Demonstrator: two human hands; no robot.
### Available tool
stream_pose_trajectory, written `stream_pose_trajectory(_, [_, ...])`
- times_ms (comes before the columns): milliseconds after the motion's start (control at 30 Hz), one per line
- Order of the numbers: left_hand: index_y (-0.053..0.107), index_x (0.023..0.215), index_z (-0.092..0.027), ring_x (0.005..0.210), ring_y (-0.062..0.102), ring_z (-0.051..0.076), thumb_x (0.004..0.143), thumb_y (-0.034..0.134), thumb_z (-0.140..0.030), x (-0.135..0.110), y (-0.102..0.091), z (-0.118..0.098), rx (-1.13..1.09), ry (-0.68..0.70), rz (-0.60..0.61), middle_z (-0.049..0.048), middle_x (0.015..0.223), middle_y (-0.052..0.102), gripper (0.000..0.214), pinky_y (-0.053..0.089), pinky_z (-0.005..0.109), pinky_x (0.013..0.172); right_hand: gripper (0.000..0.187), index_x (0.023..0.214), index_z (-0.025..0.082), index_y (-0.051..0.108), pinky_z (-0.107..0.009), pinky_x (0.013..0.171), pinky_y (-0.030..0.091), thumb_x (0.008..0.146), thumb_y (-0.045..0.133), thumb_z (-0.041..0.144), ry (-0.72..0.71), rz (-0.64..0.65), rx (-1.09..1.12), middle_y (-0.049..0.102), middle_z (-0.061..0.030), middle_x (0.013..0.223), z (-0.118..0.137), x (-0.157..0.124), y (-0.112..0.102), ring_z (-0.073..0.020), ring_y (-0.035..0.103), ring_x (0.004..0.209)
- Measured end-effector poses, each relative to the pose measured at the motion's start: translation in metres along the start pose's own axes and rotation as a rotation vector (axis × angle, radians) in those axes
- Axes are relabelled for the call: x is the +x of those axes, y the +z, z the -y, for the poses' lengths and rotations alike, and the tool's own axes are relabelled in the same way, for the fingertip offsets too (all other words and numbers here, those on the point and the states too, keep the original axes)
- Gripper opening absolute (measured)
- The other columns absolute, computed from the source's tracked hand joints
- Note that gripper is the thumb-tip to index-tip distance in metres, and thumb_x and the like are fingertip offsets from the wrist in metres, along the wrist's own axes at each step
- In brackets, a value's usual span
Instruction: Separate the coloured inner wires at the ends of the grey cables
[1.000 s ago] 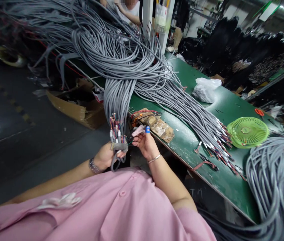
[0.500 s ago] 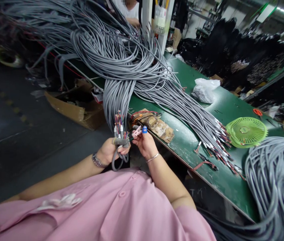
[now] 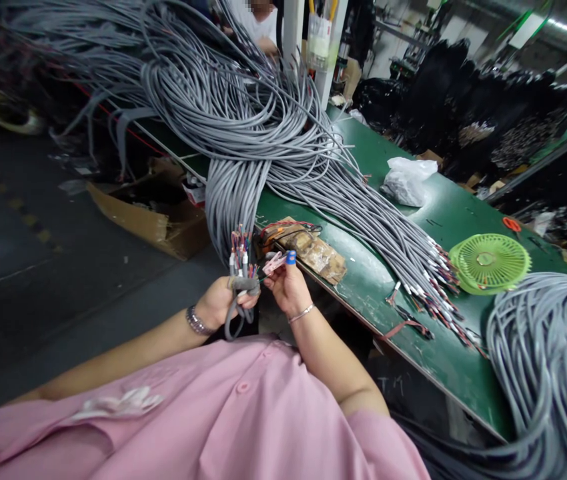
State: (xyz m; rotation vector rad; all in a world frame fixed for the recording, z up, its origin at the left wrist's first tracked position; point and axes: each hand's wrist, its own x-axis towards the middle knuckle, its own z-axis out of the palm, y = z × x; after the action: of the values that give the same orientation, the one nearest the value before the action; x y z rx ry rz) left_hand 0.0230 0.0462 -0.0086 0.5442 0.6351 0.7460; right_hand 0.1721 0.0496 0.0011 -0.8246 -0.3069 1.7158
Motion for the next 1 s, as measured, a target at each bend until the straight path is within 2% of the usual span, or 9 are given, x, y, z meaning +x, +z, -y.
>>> stream_pose_trajectory(133, [0.062, 0.053, -0.01, 0.035, 0.04, 0.008, 0.063, 0.066, -0.02, -0.008, 0.003, 0.002, -0.013, 0.052, -0.003, 0.0009, 0.036, 0.046, 0.015, 0.032, 0.021, 0.04, 0.056, 0.09, 0.016, 0.067, -0.022, 0.056, 0.05, 0.086, 0.044, 0.067, 0.054, 0.039, -0.018, 0.069, -0.0048, 0.082, 0.005, -0.004, -0.004, -0.0112, 0.06, 0.065])
stream_pose_trajectory(300, [0.06, 0.056, -0.013, 0.036, 0.042, 0.007, 0.062, 0.072, -0.019, -0.019, 0.012, 0.007, -0.038, 0.216, -0.075, -0.0005, 0.042, 0.052, 0.015, 0.032, 0.022, 0.041, 0.032, 0.086, 0.017, 0.066, -0.02, 0.057, 0.051, 0.08, 0.067, 0.048, -0.05, 0.058, -0.094, 0.067, -0.0013, 0.078, 0.006, -0.011, -0.003, -0.009, 0.057, 0.063])
stream_pose_trajectory(400, [0.061, 0.057, -0.012, 0.038, 0.044, 0.008, 0.062, 0.073, -0.021, -0.019, 0.016, 0.008, -0.026, 0.256, -0.106, -0.0008, 0.043, 0.052, 0.015, 0.031, 0.022, 0.041, 0.032, 0.083, 0.017, 0.064, -0.019, 0.054, 0.05, 0.076, 0.071, 0.047, -0.084, 0.055, -0.133, 0.064, -0.0002, 0.075, 0.005, -0.013, -0.002, -0.0083, 0.055, 0.06])
stream_pose_trajectory(700, [0.058, 0.053, -0.013, 0.039, 0.043, 0.008, 0.061, 0.07, -0.022, -0.01, 0.021, 0.003, -0.05, 0.198, -0.126, -0.001, 0.042, 0.049, 0.018, 0.032, 0.023, 0.042, 0.032, 0.085, 0.017, 0.065, -0.018, 0.051, 0.047, 0.077, 0.07, 0.047, -0.11, -0.015, -0.167, 0.062, 0.0012, 0.072, 0.007, -0.013, 0.001, -0.007, 0.051, 0.056])
stream_pose_trajectory(867, [0.057, 0.054, -0.012, 0.039, 0.042, 0.008, 0.062, 0.069, -0.021, -0.009, 0.02, 0.002, -0.051, 0.185, -0.099, -0.0007, 0.042, 0.048, 0.016, 0.034, 0.023, 0.043, 0.038, 0.077, 0.017, 0.065, -0.019, 0.052, 0.044, 0.081, 0.061, 0.055, -0.312, -0.118, -0.342, 0.062, -0.0008, 0.07, -0.001, -0.008, -0.008, -0.0081, 0.051, 0.057])
stream_pose_trajectory(933, [0.056, 0.054, -0.013, 0.039, 0.042, 0.008, 0.062, 0.069, -0.022, -0.009, 0.021, 0.001, -0.056, 0.183, -0.088, -0.0008, 0.041, 0.048, 0.017, 0.034, 0.023, 0.043, 0.041, 0.081, 0.017, 0.066, -0.019, 0.054, 0.045, 0.081, 0.059, 0.058, -0.269, -0.072, -0.33, 0.064, -0.0014, 0.073, -0.002, -0.004, -0.01, -0.0087, 0.052, 0.059])
stream_pose_trajectory(1000, [0.056, 0.054, -0.013, 0.039, 0.042, 0.008, 0.061, 0.068, -0.021, -0.008, 0.022, 0.001, -0.057, 0.183, -0.093, -0.0007, 0.041, 0.048, 0.017, 0.035, 0.023, 0.043, 0.044, 0.087, 0.018, 0.067, -0.021, 0.055, 0.046, 0.081, 0.058, 0.06, -0.155, -0.002, -0.256, 0.066, -0.0023, 0.077, -0.001, -0.002, -0.009, -0.0096, 0.054, 0.062])
